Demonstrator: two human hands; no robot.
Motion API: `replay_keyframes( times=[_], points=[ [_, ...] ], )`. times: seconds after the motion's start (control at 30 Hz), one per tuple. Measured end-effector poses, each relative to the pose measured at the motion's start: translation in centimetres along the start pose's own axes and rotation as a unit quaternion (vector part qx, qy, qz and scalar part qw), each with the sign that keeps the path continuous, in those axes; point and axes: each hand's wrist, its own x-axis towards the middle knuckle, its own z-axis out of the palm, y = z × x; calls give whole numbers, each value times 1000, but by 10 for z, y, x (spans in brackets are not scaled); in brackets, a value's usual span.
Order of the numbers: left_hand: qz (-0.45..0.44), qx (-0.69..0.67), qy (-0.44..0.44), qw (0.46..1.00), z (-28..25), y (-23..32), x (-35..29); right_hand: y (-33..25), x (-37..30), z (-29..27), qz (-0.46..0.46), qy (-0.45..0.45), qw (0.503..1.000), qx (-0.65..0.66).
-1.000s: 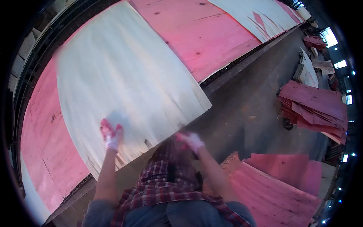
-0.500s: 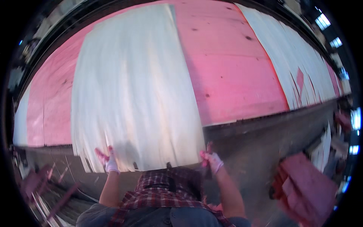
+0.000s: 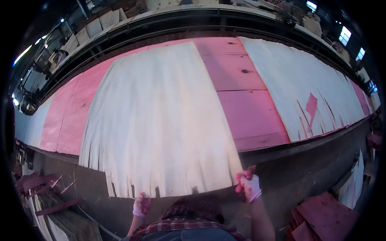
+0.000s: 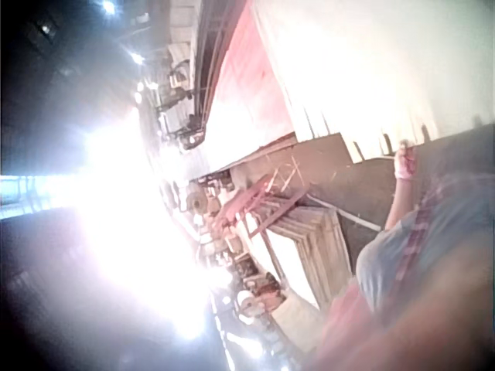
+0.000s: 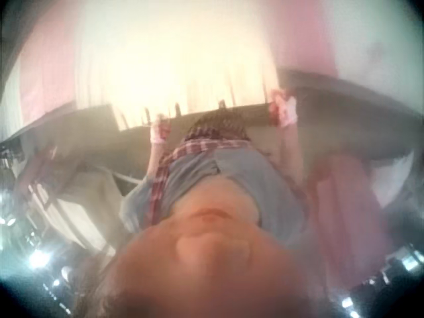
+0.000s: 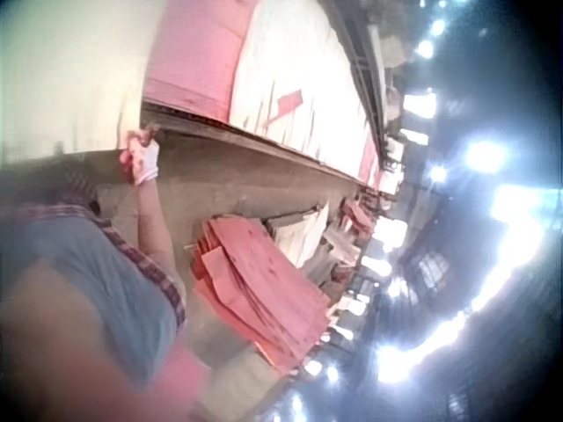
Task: The person picks up pink wood veneer sheets from a stack and places them onto a moving conveyor belt, then retrieves thin wood strips and a large natural wood sheet to place them on the conveyor belt as well.
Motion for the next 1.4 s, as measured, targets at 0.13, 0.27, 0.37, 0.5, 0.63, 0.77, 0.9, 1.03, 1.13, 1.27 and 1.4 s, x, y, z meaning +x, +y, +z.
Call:
replay_keyframes(
  times=[0.13, 0.27, 0.37, 0.5, 0.63, 0.77, 0.9, 1.03, 1.13, 1.27, 1.4],
  points=[
    [23, 30, -12, 999, 113, -53, 66, -27, 85, -77, -66, 86, 993, -37],
    [-4, 45, -39, 998, 192, -103, 127, -46, 165, -147, -44, 164, 984, -59],
    [-20, 73, -76, 994, 230, -156, 135, -56, 183, -193, -46, 180, 979, -85],
    [-69, 126, -41, 989, 252, -200, 71, -51, 169, -258, -25, 185, 982, -9],
    [-10, 106, -17, 994, 258, -236, 117, -72, 209, -278, 0, 169, 986, -6],
    [-9, 84, 6, 996, 303, -249, 129, -64, 261, -322, 50, 111, 992, -23],
    [-8, 122, 35, 992, 305, -258, 95, -51, 243, -337, 61, 125, 990, 9],
    [-12, 115, 75, 991, 288, -275, 112, -53, 256, -350, 89, 131, 987, 1],
    [9, 129, 77, 989, 322, -286, 123, -64, 280, -363, 71, 107, 991, 43],
    [15, 152, 40, 988, 305, -278, 125, -53, 296, -346, 99, 102, 989, 45],
    [-273, 283, 24, 919, 336, -239, 91, -37, 257, -346, 46, 63, 966, 246]
  ],
)
